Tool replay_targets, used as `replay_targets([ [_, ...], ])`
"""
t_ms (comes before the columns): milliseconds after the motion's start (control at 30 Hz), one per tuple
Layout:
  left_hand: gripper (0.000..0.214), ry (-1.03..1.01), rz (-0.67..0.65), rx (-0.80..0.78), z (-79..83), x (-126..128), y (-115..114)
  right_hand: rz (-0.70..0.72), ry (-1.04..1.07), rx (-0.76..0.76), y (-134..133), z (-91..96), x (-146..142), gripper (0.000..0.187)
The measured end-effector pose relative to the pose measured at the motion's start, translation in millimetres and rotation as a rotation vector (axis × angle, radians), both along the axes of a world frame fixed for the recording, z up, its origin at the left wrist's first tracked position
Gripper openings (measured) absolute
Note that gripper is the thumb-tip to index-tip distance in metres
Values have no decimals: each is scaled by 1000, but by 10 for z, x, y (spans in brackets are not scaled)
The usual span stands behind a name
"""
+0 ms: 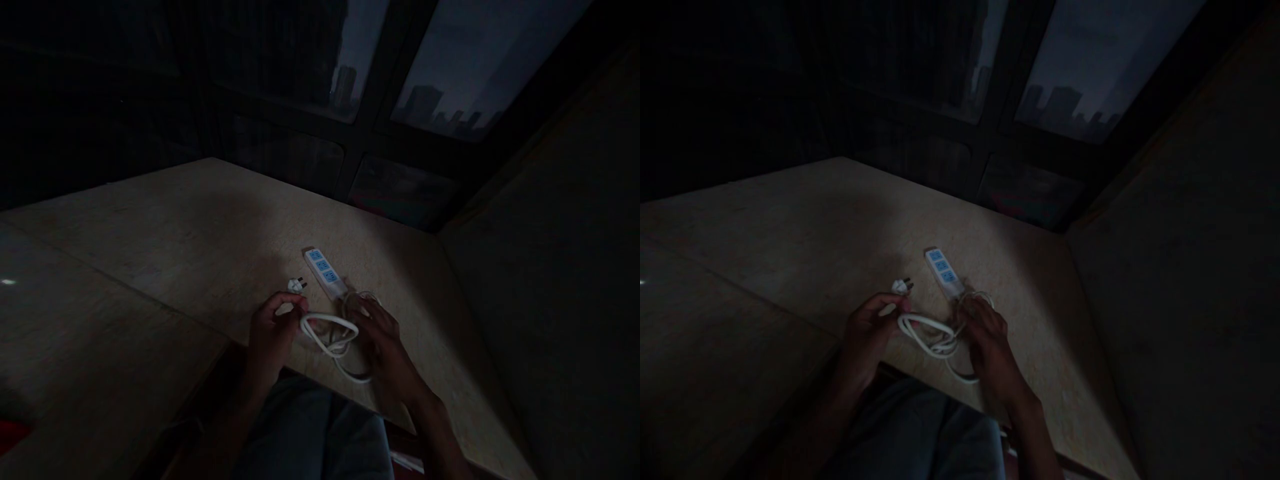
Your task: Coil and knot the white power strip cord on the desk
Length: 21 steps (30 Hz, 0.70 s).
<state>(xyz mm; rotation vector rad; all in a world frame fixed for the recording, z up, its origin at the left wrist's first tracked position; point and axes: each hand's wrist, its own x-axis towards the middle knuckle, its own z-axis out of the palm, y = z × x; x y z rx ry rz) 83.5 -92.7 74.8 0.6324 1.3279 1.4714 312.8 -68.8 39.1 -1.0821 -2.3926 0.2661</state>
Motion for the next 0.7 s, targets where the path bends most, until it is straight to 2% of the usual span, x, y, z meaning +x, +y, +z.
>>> replay_targets([
  [100, 30, 26, 99, 0, -16, -144, 91, 60, -274, -9, 188, -110, 80, 51],
  [233, 31, 14, 255, 33, -112, -373, 222, 55, -306, 51, 334, -70, 131, 32],
  [367, 31, -63, 512, 144, -263, -640, 305, 59, -184, 55, 494, -44, 353, 23],
  [467, 31, -161, 622, 253, -382, -856, 352, 48, -29, 16, 586, -108, 565, 23],
  [567, 28, -223, 740, 315, -473, -1028, 413, -60, 107, -93, 624, -166, 662, 28],
  [700, 27, -217, 870, 331, -540, -1133, 468, -226, 263, -292, 635, -171, 561, 33],
])
